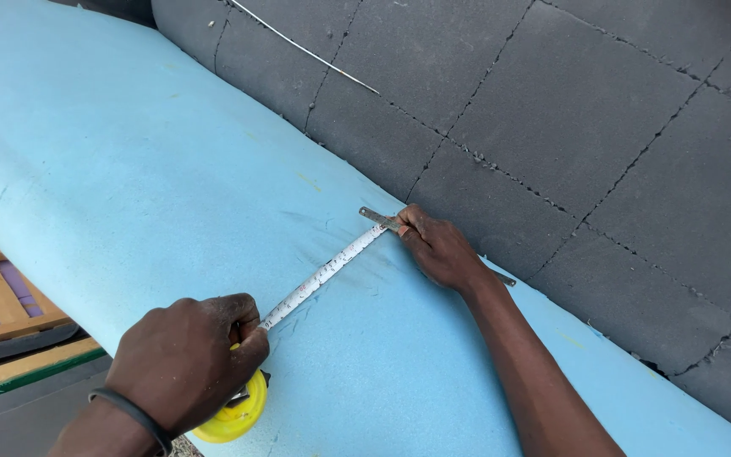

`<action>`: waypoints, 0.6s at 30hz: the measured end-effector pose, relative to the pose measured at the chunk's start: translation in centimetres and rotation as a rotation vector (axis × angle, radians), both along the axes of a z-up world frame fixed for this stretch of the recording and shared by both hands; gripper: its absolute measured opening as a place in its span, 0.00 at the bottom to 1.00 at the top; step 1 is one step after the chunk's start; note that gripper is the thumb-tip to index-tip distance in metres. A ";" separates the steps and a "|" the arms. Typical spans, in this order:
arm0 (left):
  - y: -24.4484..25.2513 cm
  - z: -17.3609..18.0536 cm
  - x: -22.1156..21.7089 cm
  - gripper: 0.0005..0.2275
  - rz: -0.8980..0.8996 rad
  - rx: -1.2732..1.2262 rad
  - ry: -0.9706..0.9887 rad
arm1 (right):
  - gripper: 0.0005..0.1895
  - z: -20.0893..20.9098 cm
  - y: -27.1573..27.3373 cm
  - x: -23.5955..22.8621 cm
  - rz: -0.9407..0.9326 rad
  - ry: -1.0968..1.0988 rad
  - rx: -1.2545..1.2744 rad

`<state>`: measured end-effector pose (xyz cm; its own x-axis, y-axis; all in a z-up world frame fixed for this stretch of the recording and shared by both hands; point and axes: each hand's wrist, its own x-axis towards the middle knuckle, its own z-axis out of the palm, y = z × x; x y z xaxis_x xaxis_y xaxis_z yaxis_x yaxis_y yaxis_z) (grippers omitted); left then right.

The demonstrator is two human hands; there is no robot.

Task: Measuring and marking foam blocks for furniture reupholstery using a tape measure and a metal rod.

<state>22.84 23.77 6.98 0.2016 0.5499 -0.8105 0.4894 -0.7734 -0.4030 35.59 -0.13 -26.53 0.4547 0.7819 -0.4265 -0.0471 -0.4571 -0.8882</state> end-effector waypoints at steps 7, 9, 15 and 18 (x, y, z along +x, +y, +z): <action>-0.3 -0.3 -1.4 0.17 0.026 0.010 0.018 | 0.13 -0.8 -0.2 -0.3 0.007 -0.040 0.042; -0.6 -0.3 -1.6 0.18 0.027 0.005 0.022 | 0.16 -0.3 -0.2 -0.3 0.021 -0.055 0.037; -1.4 -0.3 -2.1 0.18 0.068 0.030 -0.028 | 0.14 2.2 -0.2 0.2 -0.024 -0.056 0.095; -1.5 -0.5 -2.6 0.18 0.083 0.017 -0.044 | 0.14 3.2 -0.5 0.4 -0.072 -0.102 0.075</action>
